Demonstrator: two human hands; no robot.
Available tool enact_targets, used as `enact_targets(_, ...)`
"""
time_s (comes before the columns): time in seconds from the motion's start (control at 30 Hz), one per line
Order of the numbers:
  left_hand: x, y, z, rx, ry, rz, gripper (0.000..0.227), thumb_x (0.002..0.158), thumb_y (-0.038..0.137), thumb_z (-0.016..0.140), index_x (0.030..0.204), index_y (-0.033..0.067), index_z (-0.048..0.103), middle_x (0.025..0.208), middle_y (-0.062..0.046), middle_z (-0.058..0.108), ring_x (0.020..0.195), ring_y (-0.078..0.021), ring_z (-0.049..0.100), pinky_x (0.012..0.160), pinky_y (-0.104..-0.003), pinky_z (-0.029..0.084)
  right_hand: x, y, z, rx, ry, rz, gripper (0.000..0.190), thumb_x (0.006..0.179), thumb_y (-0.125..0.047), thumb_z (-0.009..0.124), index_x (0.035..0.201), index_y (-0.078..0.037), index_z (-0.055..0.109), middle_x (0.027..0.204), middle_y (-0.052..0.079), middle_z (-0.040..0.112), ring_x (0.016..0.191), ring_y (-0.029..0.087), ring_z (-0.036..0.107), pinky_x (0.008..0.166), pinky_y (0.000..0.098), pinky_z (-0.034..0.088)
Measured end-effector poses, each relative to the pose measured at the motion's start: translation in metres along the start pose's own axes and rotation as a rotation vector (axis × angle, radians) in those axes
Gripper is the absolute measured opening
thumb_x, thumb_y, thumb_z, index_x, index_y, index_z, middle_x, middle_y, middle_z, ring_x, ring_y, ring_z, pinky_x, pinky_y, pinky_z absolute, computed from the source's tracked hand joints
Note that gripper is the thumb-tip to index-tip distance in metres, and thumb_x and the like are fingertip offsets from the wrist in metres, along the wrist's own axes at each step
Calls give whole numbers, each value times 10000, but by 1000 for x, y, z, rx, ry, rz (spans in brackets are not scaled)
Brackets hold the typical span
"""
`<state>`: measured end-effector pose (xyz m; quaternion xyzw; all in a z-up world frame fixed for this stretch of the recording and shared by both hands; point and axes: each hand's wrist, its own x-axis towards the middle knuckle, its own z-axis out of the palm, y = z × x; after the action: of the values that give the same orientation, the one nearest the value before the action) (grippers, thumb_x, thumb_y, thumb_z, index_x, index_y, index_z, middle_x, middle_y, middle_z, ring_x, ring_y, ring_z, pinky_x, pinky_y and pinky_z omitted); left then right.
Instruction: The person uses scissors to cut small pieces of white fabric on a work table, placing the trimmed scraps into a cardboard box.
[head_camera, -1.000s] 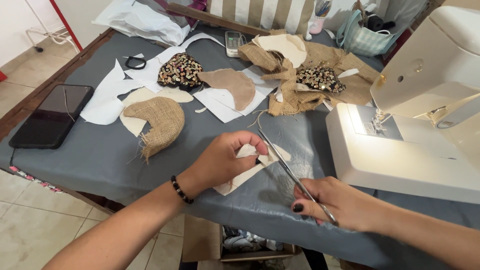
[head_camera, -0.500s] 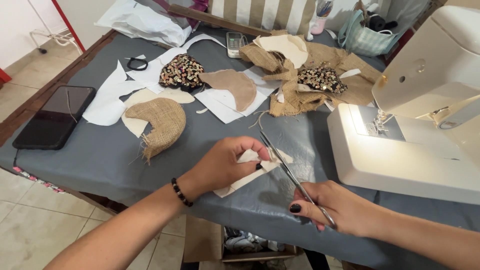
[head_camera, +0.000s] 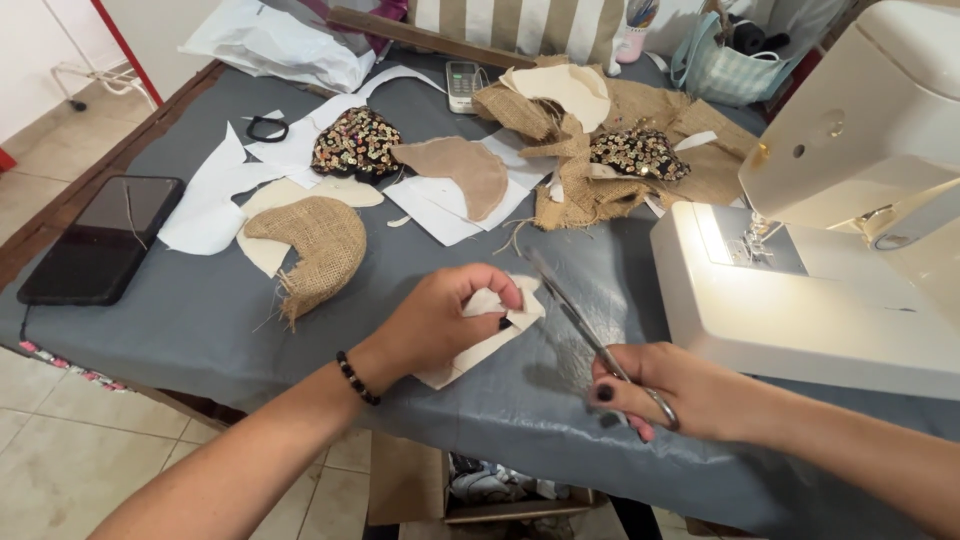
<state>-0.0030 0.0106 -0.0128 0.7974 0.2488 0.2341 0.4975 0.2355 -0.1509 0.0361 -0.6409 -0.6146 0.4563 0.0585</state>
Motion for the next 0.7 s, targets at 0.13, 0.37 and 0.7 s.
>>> enact_targets(0.13, 6, -15, 3, -126, 35, -39, 335, 822, 193, 793, 1135, 188, 673, 901, -108, 784, 840, -177, 692, 789, -329, 546, 12, 3, -8, 98, 140, -167, 476, 900, -596, 558, 905, -144, 706, 647, 102, 802, 602, 213, 705, 581, 376, 567)
enact_targets(0.37, 14, 18, 6, -129, 38, 250, 519, 828, 72, 789, 1186, 155, 424, 1141, -83, 643, 1183, -250, 609, 1044, -434, 462, 54, -41, 8, 413, 696, -270, 332, 857, -285, 798, 1030, -13, 721, 591, 95, 687, 544, 156, 609, 552, 239, 456)
enact_targets(0.7, -21, 15, -30, -200, -13, 37, 590, 812, 190, 832, 1300, 55, 531, 1080, -182, 753, 957, -224, 737, 796, -368, 614, 47, -50, -13, 395, 893, -472, 253, 873, -135, 850, 1029, 10, 713, 598, 81, 629, 581, 124, 567, 616, 218, 472)
